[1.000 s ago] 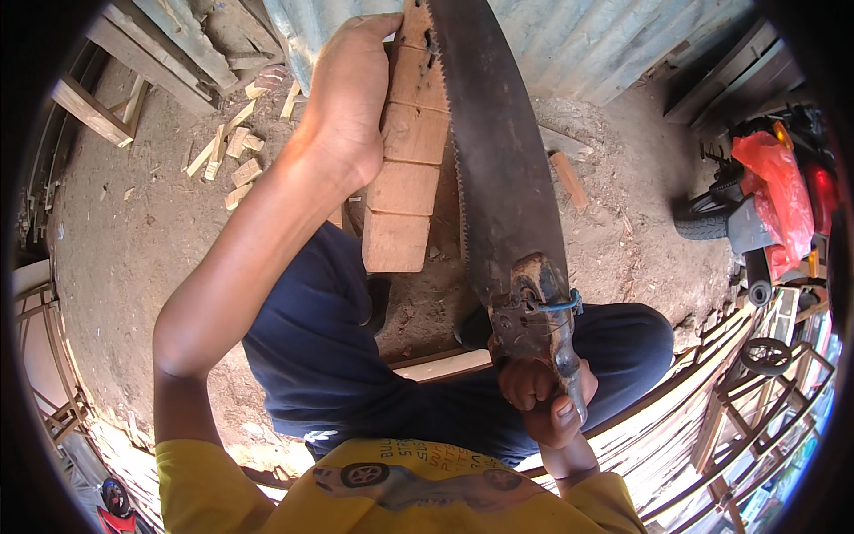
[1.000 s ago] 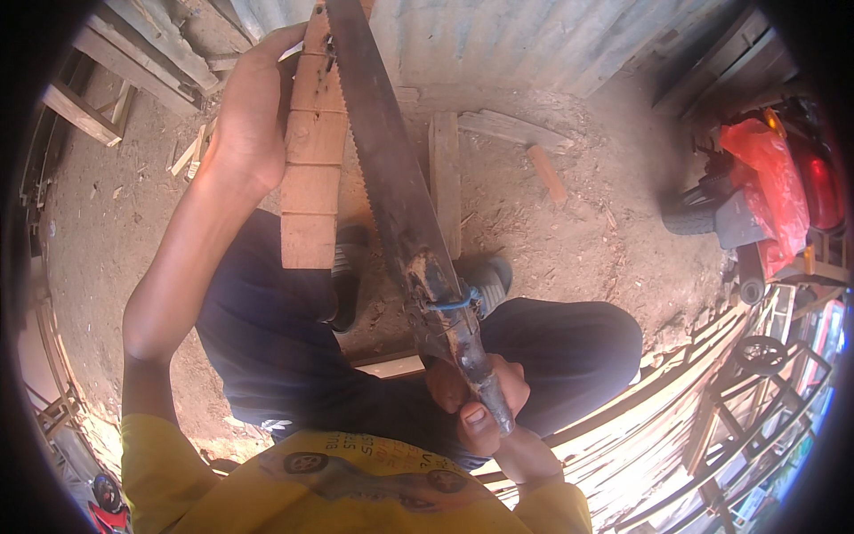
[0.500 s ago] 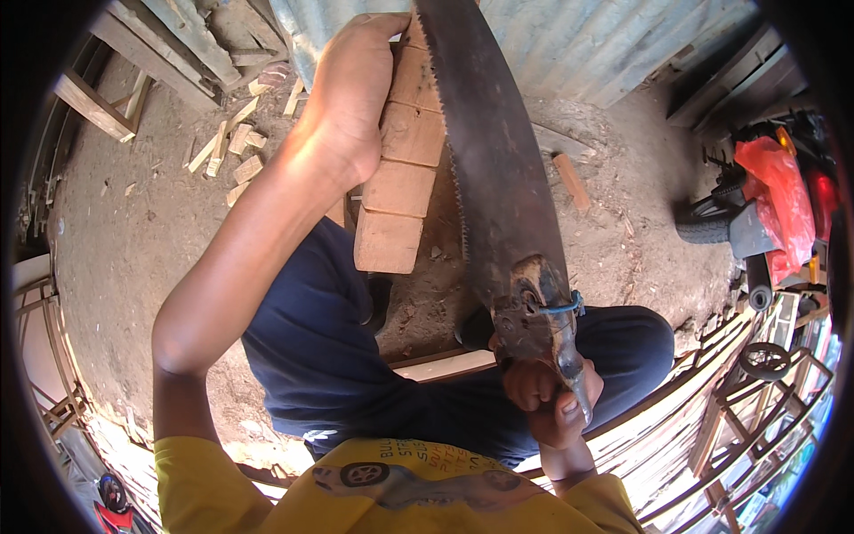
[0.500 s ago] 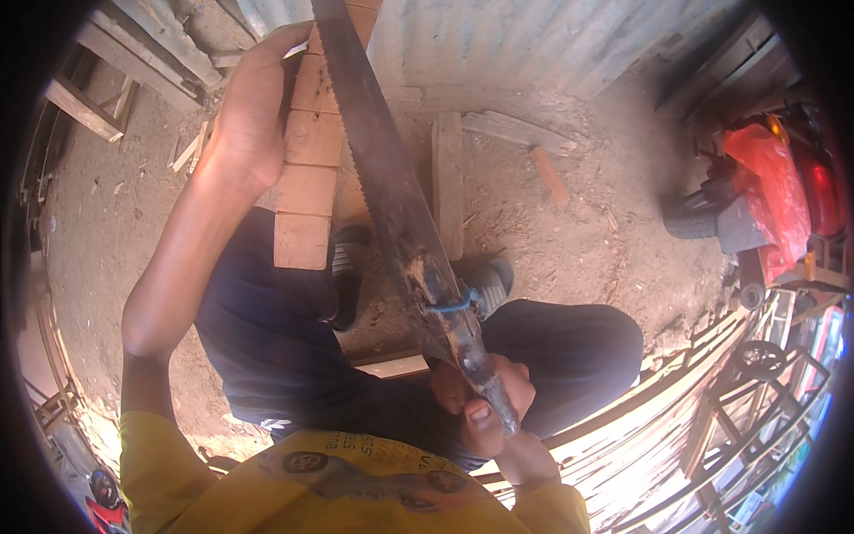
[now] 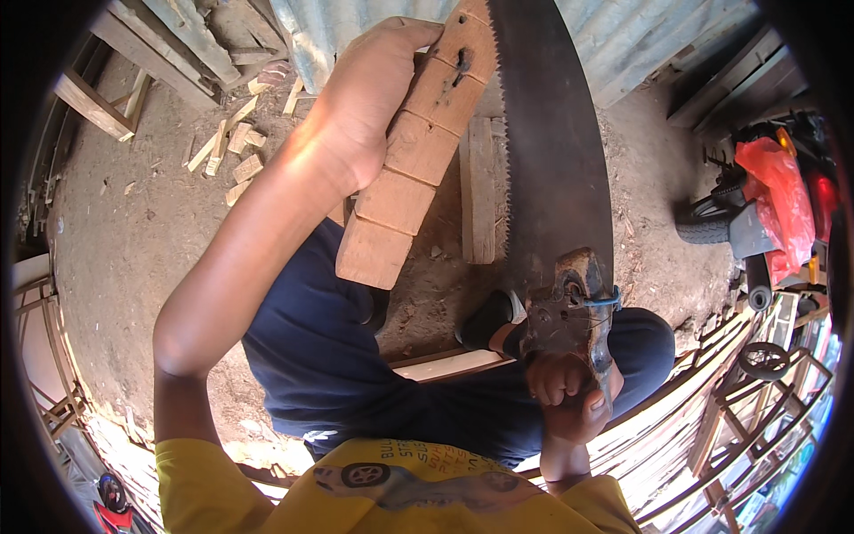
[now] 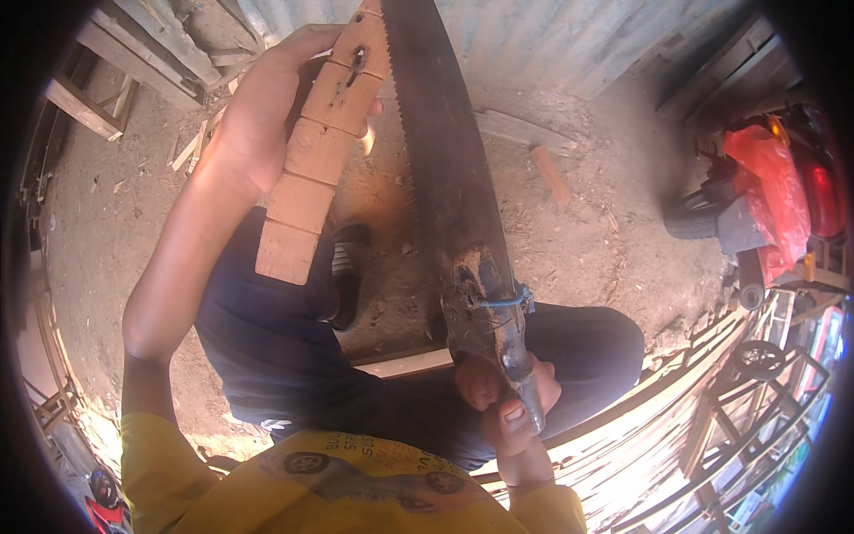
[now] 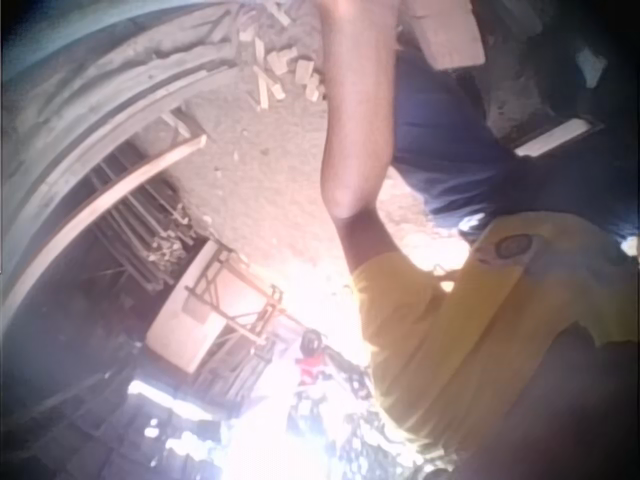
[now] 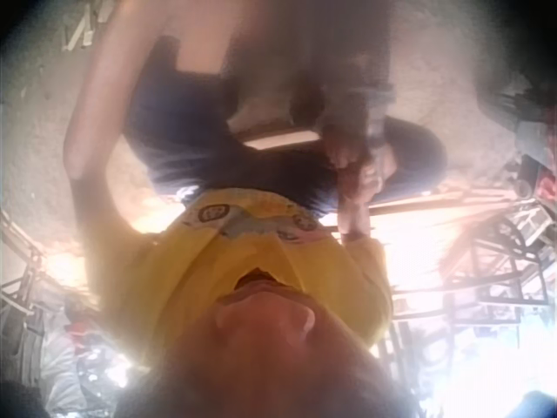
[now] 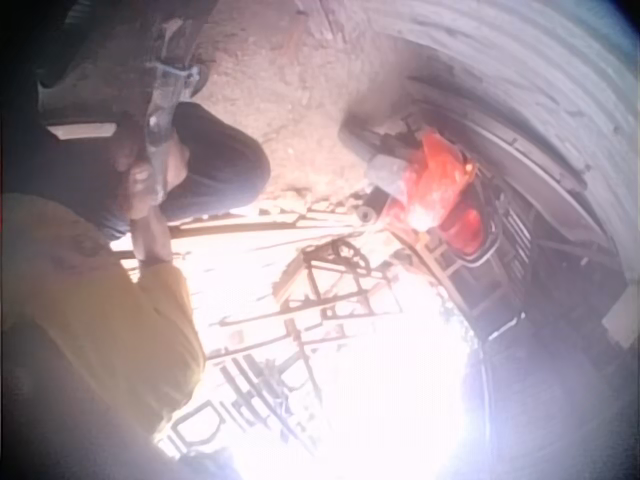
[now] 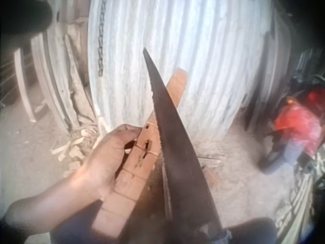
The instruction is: The person sits on the ground and uses a hand saw to cut a small wooden block held between their feet. They repeatedly saw along marked lines, pause to inspect the cut, and continue sawing until the block is separated into smaller pieces.
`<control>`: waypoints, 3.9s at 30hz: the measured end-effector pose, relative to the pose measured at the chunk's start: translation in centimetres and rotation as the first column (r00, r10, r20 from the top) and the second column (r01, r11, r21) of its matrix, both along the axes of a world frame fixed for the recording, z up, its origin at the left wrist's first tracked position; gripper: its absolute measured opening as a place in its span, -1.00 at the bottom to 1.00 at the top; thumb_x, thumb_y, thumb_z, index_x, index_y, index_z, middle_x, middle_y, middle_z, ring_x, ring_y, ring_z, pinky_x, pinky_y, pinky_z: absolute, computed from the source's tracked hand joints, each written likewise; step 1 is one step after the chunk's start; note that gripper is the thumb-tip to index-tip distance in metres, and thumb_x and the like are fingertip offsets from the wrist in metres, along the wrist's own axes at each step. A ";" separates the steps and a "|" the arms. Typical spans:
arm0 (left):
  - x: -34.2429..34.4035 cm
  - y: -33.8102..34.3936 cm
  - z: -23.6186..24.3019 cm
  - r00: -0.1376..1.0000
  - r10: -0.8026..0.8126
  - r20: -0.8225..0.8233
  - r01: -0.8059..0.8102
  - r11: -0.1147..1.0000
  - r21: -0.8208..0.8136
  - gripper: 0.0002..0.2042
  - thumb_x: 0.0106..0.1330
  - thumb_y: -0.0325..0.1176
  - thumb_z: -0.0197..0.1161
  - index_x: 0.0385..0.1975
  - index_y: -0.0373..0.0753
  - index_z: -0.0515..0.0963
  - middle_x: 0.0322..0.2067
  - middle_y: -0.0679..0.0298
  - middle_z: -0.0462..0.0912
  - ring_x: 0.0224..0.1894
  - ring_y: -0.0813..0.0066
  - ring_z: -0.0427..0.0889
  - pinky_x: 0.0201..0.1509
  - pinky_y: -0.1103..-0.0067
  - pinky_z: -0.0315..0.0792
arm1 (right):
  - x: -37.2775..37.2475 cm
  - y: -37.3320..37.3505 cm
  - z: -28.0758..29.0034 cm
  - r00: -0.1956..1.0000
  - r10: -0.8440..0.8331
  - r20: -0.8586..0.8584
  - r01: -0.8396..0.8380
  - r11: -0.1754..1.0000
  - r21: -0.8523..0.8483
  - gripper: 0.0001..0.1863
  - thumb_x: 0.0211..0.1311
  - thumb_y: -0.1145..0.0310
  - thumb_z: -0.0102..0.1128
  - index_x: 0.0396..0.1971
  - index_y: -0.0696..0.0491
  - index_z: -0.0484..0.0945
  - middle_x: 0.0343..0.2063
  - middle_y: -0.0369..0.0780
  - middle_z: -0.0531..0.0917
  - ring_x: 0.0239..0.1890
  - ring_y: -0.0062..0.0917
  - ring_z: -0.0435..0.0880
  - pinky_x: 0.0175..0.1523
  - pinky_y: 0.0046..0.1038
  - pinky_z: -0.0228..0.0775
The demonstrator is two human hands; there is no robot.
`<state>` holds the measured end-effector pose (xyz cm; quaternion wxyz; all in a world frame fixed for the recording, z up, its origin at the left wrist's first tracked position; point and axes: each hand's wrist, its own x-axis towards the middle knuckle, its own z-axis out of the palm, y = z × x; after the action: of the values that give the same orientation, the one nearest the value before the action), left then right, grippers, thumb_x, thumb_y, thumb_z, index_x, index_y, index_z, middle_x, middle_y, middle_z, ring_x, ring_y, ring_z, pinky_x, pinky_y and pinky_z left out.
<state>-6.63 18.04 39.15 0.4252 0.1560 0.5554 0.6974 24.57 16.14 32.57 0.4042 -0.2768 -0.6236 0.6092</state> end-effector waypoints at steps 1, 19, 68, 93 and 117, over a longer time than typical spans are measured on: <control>0.1 0.1 -0.1 1.000 0.006 -0.009 -0.006 1.000 -0.012 -0.73 0.42 -0.24 -0.06 -0.09 -0.28 0.44 -0.34 0.19 0.58 -0.39 0.42 0.62 -0.33 0.53 0.52 | -0.5 0.0 0.4 0.999 0.020 -0.046 -0.023 0.998 -0.060 -0.33 0.22 -0.18 0.14 -0.52 0.28 0.38 -0.80 -0.30 0.36 -0.79 -0.62 0.31 -0.67 -0.58 0.10; 1.1 0.1 -0.9 0.980 -0.132 -0.151 0.140 0.989 0.040 -0.78 0.43 -0.26 -0.06 -0.15 -0.23 0.46 -0.32 0.26 0.60 -0.38 0.52 0.60 -0.29 0.61 0.53 | 0.3 0.7 -0.7 0.945 0.232 -0.230 -0.240 0.971 -0.006 -0.47 0.35 0.07 0.04 -0.06 0.30 0.26 -0.73 -0.31 0.18 -0.82 -0.59 0.17 -0.71 -0.51 0.06; 2.0 0.9 -2.3 0.982 0.052 -0.181 -0.029 0.991 0.127 -0.86 0.42 -0.31 0.01 -0.18 -0.16 0.48 -0.29 0.36 0.60 -0.26 0.67 0.57 -0.20 0.65 0.44 | -2.0 -1.8 0.7 0.940 0.094 -0.327 -0.205 0.924 -0.323 -0.49 0.35 0.00 0.09 -0.31 0.28 0.40 -0.74 -0.26 0.32 -0.74 -0.58 0.26 -0.63 -0.50 0.09; 2.9 0.8 -2.6 0.968 0.106 -0.228 -0.054 0.974 0.221 -0.85 0.47 -0.31 -0.05 -0.17 -0.18 0.45 -0.26 0.38 0.54 -0.20 0.71 0.49 -0.12 0.67 0.40 | -3.5 -4.1 -0.2 0.983 -0.158 -0.091 0.140 0.973 -0.184 -0.28 0.12 -0.24 0.23 -0.68 0.23 0.35 -0.77 -0.27 0.41 -0.75 -0.62 0.35 -0.64 -0.59 0.08; 2.8 0.4 -2.4 0.955 0.092 -0.282 -0.053 0.988 0.145 -0.82 0.45 -0.24 0.00 -0.22 -0.21 0.43 -0.52 0.41 0.46 -0.52 0.76 0.35 -0.46 0.69 0.26 | -2.4 -1.1 -1.0 0.995 0.105 0.000 -0.104 0.991 0.087 -0.44 0.28 -0.04 0.03 -0.61 0.22 0.37 -0.78 -0.28 0.41 -0.74 -0.59 0.37 -0.61 -0.57 0.16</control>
<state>-3.86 18.40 36.74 0.3023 0.2638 0.5681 0.7185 22.13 15.00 31.57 0.3847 -0.2246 -0.6623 0.6024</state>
